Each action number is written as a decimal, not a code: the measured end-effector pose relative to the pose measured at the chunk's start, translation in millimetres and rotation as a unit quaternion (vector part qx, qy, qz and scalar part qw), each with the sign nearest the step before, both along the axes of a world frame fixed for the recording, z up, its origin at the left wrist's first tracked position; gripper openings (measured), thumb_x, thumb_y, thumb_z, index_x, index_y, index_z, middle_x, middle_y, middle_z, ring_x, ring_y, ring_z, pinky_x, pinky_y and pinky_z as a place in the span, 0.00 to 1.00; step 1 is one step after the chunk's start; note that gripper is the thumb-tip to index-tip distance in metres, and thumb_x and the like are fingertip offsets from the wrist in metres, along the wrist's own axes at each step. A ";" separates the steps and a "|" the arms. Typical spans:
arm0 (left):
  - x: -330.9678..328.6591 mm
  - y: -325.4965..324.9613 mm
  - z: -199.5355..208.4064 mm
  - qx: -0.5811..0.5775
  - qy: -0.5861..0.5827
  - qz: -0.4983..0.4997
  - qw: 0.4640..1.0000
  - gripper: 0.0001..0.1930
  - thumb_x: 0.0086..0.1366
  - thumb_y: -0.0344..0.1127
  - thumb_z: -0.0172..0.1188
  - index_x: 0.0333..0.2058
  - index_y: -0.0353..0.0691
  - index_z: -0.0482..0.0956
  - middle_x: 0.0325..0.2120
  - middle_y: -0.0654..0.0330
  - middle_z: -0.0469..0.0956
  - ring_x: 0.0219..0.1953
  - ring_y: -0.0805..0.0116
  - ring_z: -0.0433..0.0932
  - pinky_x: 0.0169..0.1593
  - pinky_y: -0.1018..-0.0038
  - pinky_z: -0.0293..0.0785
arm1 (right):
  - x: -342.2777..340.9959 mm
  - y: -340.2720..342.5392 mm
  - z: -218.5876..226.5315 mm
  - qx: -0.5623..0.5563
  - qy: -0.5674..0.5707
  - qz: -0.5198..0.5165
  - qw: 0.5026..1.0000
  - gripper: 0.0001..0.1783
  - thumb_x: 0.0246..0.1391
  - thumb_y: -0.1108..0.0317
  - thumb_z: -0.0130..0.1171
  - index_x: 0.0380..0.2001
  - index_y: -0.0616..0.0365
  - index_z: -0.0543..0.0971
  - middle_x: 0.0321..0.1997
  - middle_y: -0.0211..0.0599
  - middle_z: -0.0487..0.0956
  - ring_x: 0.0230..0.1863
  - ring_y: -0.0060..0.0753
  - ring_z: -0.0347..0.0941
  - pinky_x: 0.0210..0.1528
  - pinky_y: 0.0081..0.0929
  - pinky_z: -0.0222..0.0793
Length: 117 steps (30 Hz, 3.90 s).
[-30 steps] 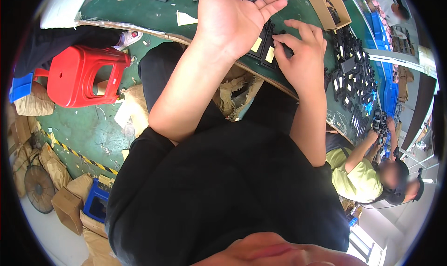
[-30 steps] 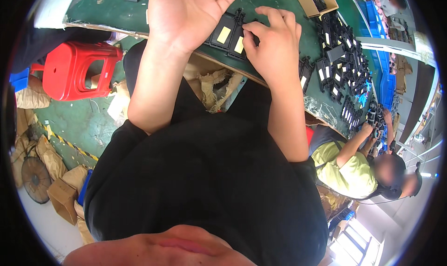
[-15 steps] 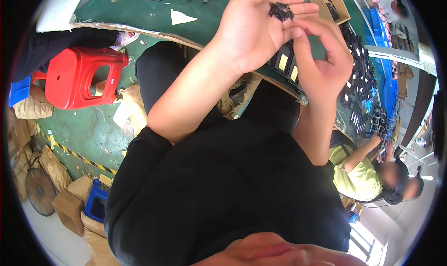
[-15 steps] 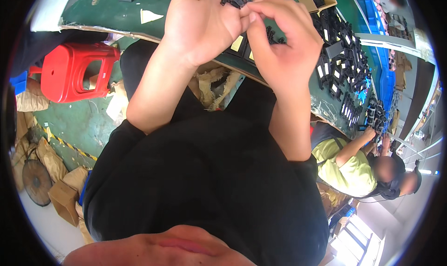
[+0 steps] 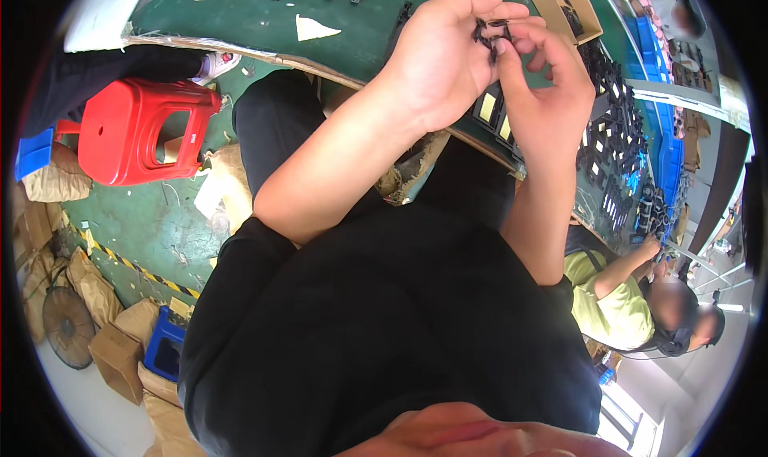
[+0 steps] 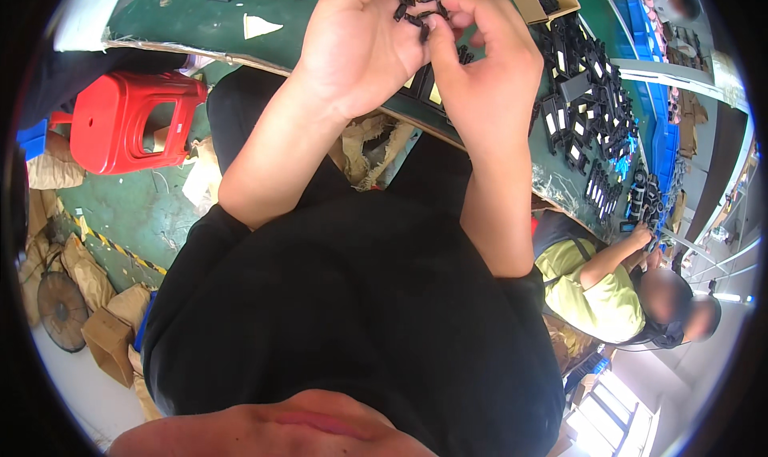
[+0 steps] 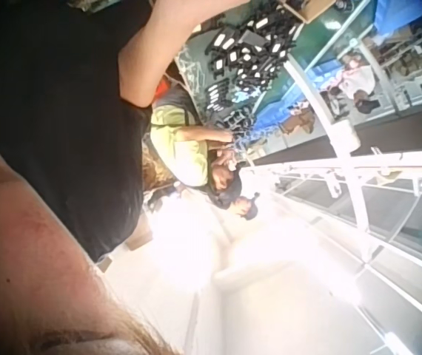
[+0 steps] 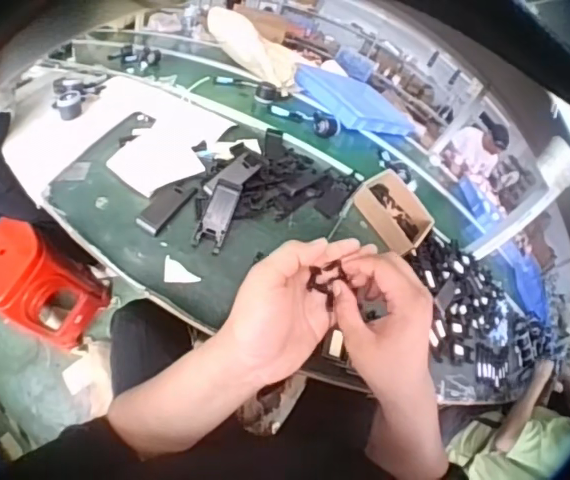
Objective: The recorder is seen assembling small electronic components at a workbench.
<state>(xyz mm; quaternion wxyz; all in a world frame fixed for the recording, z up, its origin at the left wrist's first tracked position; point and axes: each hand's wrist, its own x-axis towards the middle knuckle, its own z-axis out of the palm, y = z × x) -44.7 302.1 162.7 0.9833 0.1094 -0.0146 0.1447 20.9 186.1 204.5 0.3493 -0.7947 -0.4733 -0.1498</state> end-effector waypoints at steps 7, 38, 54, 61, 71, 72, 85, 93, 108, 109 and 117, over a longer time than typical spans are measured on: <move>-2.8 1.5 2.1 0.002 -0.006 -0.023 1.000 0.17 0.72 0.40 0.52 0.44 0.29 0.78 0.41 0.49 0.81 0.45 0.60 0.79 0.56 0.64 0.74 | 2.4 0.6 -2.4 0.009 -0.019 0.009 1.000 0.09 0.55 0.76 0.69 0.40 0.60 0.84 0.37 0.36 0.84 0.36 0.34 0.82 0.37 0.29 0.75; -27.5 25.0 17.9 -0.059 0.020 -0.044 0.997 0.22 0.73 0.41 0.54 0.55 0.26 0.73 0.58 0.41 0.77 0.61 0.56 0.77 0.65 0.65 0.71 | 0.0 -0.8 7.8 0.033 -0.021 0.029 0.999 0.09 0.49 0.74 0.74 0.35 0.55 0.88 0.42 0.34 0.84 0.38 0.33 0.79 0.41 0.30 0.74; -44.6 68.9 22.3 0.045 0.019 0.207 0.977 0.23 0.72 0.39 0.49 0.56 0.24 0.73 0.63 0.37 0.73 0.67 0.46 0.73 0.69 0.58 0.70 | 10.0 23.6 -32.8 -0.105 0.050 0.012 0.993 0.08 0.51 0.72 0.73 0.36 0.52 0.90 0.51 0.35 0.80 0.48 0.32 0.79 0.45 0.27 0.75; -43.1 67.8 20.5 0.038 0.009 0.181 0.983 0.24 0.72 0.41 0.50 0.56 0.25 0.72 0.62 0.37 0.74 0.67 0.47 0.73 0.68 0.60 0.69 | 14.6 28.7 -40.7 -0.128 -0.005 0.023 0.991 0.07 0.51 0.72 0.73 0.35 0.53 0.90 0.49 0.38 0.81 0.50 0.39 0.80 0.50 0.31 0.76; -43.6 67.2 18.4 0.023 0.021 0.170 0.985 0.23 0.72 0.41 0.49 0.55 0.26 0.74 0.61 0.38 0.76 0.66 0.47 0.75 0.68 0.60 0.70 | 3.0 24.0 -34.6 -0.175 -0.091 0.030 0.980 0.05 0.52 0.65 0.72 0.34 0.48 0.91 0.48 0.30 0.81 0.50 0.39 0.76 0.51 0.40 0.67; -43.7 67.3 17.5 0.023 0.015 0.168 0.985 0.23 0.72 0.41 0.49 0.54 0.26 0.74 0.61 0.38 0.76 0.65 0.47 0.75 0.68 0.60 0.70 | 1.6 24.0 -32.9 -0.184 -0.109 0.034 0.976 0.06 0.51 0.65 0.72 0.34 0.48 0.91 0.47 0.30 0.81 0.49 0.39 0.76 0.50 0.40 0.67; -34.8 67.7 9.9 0.017 0.005 0.146 0.989 0.22 0.72 0.40 0.48 0.53 0.25 0.76 0.60 0.37 0.77 0.65 0.46 0.76 0.69 0.57 0.70 | 4.6 22.1 -34.2 -0.194 -0.111 0.055 0.973 0.06 0.53 0.66 0.71 0.35 0.49 0.90 0.44 0.28 0.80 0.48 0.39 0.75 0.49 0.40 0.67; -33.4 66.8 8.6 -0.022 -0.001 0.101 0.995 0.21 0.71 0.38 0.50 0.52 0.25 0.76 0.60 0.36 0.76 0.65 0.44 0.75 0.70 0.56 0.69 | 4.2 22.9 -31.0 -0.183 -0.092 0.057 0.977 0.08 0.52 0.68 0.72 0.37 0.52 0.87 0.45 0.28 0.81 0.48 0.40 0.76 0.52 0.40 0.68; -11.5 31.9 5.0 -0.031 0.006 0.062 0.998 0.24 0.71 0.45 0.51 0.51 0.26 0.74 0.53 0.34 0.79 0.59 0.47 0.78 0.66 0.58 0.71 | -6.6 30.2 -4.4 0.027 -0.059 0.118 0.991 0.09 0.48 0.73 0.75 0.33 0.55 0.85 0.38 0.29 0.83 0.38 0.37 0.78 0.44 0.34 0.71; -10.1 30.6 2.8 -0.028 0.013 0.068 0.997 0.24 0.70 0.45 0.51 0.51 0.26 0.74 0.53 0.35 0.79 0.58 0.47 0.78 0.68 0.57 0.70 | -7.7 29.3 -5.1 0.014 -0.055 0.110 0.992 0.09 0.48 0.72 0.75 0.34 0.55 0.85 0.38 0.29 0.83 0.39 0.38 0.78 0.44 0.35 0.71; -4.1 27.1 -3.8 -0.041 0.009 0.092 0.995 0.22 0.69 0.43 0.53 0.49 0.26 0.74 0.51 0.36 0.79 0.60 0.46 0.77 0.68 0.56 0.69 | 2.1 24.2 -6.9 -0.021 0.014 0.109 0.994 0.05 0.54 0.74 0.69 0.33 0.59 0.82 0.38 0.36 0.83 0.41 0.44 0.78 0.46 0.37 0.72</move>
